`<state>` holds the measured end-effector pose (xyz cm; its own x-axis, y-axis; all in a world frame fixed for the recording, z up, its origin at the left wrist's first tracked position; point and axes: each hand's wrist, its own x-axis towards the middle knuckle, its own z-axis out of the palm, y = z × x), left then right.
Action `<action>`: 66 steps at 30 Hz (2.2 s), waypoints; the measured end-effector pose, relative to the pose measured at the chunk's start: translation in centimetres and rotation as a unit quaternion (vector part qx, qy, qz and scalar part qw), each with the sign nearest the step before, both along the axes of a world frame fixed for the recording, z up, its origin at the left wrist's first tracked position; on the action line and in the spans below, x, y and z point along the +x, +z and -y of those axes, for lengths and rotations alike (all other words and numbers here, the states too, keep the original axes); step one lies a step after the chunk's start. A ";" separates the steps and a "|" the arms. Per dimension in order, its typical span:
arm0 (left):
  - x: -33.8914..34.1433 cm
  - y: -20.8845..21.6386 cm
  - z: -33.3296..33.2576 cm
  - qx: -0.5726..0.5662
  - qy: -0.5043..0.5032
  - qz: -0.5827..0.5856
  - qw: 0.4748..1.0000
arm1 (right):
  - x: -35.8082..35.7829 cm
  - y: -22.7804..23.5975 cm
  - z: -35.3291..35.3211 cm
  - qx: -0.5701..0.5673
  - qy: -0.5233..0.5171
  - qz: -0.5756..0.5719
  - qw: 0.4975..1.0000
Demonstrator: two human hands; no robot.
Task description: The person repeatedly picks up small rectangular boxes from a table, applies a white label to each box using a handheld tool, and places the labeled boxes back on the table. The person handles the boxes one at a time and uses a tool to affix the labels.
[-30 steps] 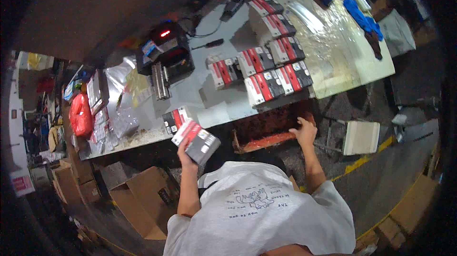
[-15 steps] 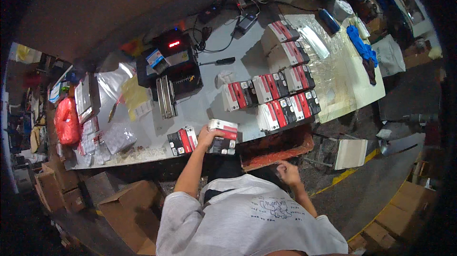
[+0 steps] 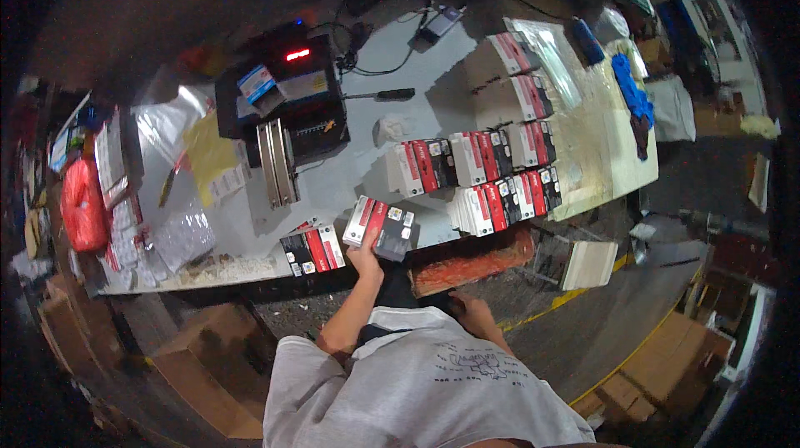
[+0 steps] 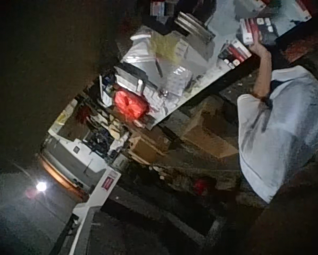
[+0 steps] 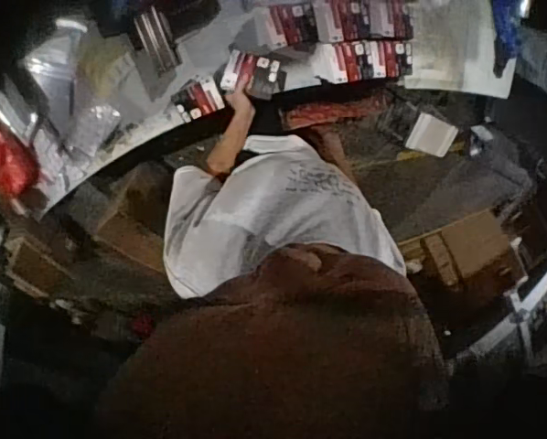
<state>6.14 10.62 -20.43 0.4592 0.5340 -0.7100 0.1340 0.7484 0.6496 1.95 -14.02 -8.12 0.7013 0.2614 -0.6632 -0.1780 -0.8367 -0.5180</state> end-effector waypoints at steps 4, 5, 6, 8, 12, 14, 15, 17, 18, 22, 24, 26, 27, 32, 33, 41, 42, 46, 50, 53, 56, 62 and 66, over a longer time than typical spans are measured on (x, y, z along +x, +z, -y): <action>-0.7 0.8 2.2 -0.129 0.092 -0.061 0.986 | 0.9 -1.2 0.0 -0.002 0.049 -0.021 0.999; -1.2 1.1 2.6 -0.180 0.110 -0.030 0.977 | 1.1 -1.4 0.1 0.007 0.059 -0.022 0.998; -1.6 1.3 3.0 -0.228 0.137 -0.019 0.964 | 1.4 -1.6 0.3 0.054 0.070 -0.004 0.996; -2.4 1.4 4.4 -0.264 0.181 0.053 0.946 | 1.8 -1.7 1.0 0.125 0.088 0.009 0.988; -0.7 -0.3 6.6 -0.264 0.306 0.111 0.908 | 2.7 -1.6 3.1 0.097 0.155 0.046 0.982; 1.7 -1.6 6.6 -0.268 0.365 0.143 0.880 | 2.7 -1.5 4.7 0.106 0.162 0.047 0.980; 2.8 -2.2 6.3 -0.236 0.392 0.167 0.873 | 2.6 -1.6 5.5 0.093 0.148 0.029 0.984; 4.6 -3.1 5.4 -0.226 0.421 0.210 0.853 | 2.2 -1.6 7.2 0.093 0.124 0.042 0.987; 5.3 -3.4 5.1 -0.187 0.419 0.244 0.854 | 2.0 -1.6 8.0 0.083 0.112 0.046 0.989; 4.9 -3.0 4.2 -0.157 0.391 0.062 0.905 | 1.5 -1.7 9.9 0.084 0.091 0.037 0.992; 3.9 -2.2 3.9 -0.168 0.343 -0.058 0.922 | 1.7 -1.9 9.6 0.095 0.109 0.041 0.989; 1.1 -0.9 3.9 -0.149 0.171 -0.078 0.971 | 2.3 -2.2 8.3 0.110 0.113 0.066 0.985; -0.5 -0.1 3.6 -0.168 0.099 -0.025 0.980 | 2.9 -2.3 7.3 0.119 0.112 0.080 0.983; -6.6 5.4 1.3 -0.011 -0.203 -0.047 0.978 | 8.6 -2.3 -1.2 0.316 -0.275 -0.256 0.871; -6.7 6.4 0.5 0.028 -0.219 -0.064 0.973 | 10.3 -2.5 -3.4 0.336 -0.316 -0.266 0.846; 11.3 5.3 -0.2 0.227 -0.418 0.032 0.879 | 13.1 -1.7 -10.4 0.265 -0.272 -0.011 0.925; 14.3 4.0 -0.3 0.225 -0.448 -0.056 0.864 | 12.6 -1.5 -9.9 0.248 -0.285 -0.024 0.926; 20.8 -0.1 -2.1 0.388 -0.274 -0.114 0.873 | 11.7 -0.5 -6.7 0.255 -0.269 0.091 0.924; 25.0 -1.6 -4.1 0.507 -0.457 -0.144 0.716 | 9.2 -0.9 -4.0 0.200 -0.300 0.080 0.929; 26.8 -2.6 -4.9 0.563 -0.581 -0.114 0.577 | 6.1 -1.8 -3.6 0.146 -0.267 0.097 0.948; 27.3 -4.1 -6.8 0.633 -0.587 -0.024 0.505 | 3.4 -1.3 -3.5 0.166 -0.374 0.025 0.912; 30.5 -3.5 -9.8 0.717 -0.562 -0.128 0.393 | 1.4 -0.6 -3.4 0.109 -0.395 0.036 0.912; 29.1 -0.8 -9.5 0.652 -0.578 -0.116 0.477 | 0.9 -1.5 -3.6 0.119 -0.405 0.046 0.905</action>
<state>35.26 20.08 -21.28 0.9715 0.0777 -0.2237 0.1504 -0.9321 0.3294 2.88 -10.43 -9.58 0.7758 -0.2362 -0.5851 -0.6308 -0.3139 -0.7096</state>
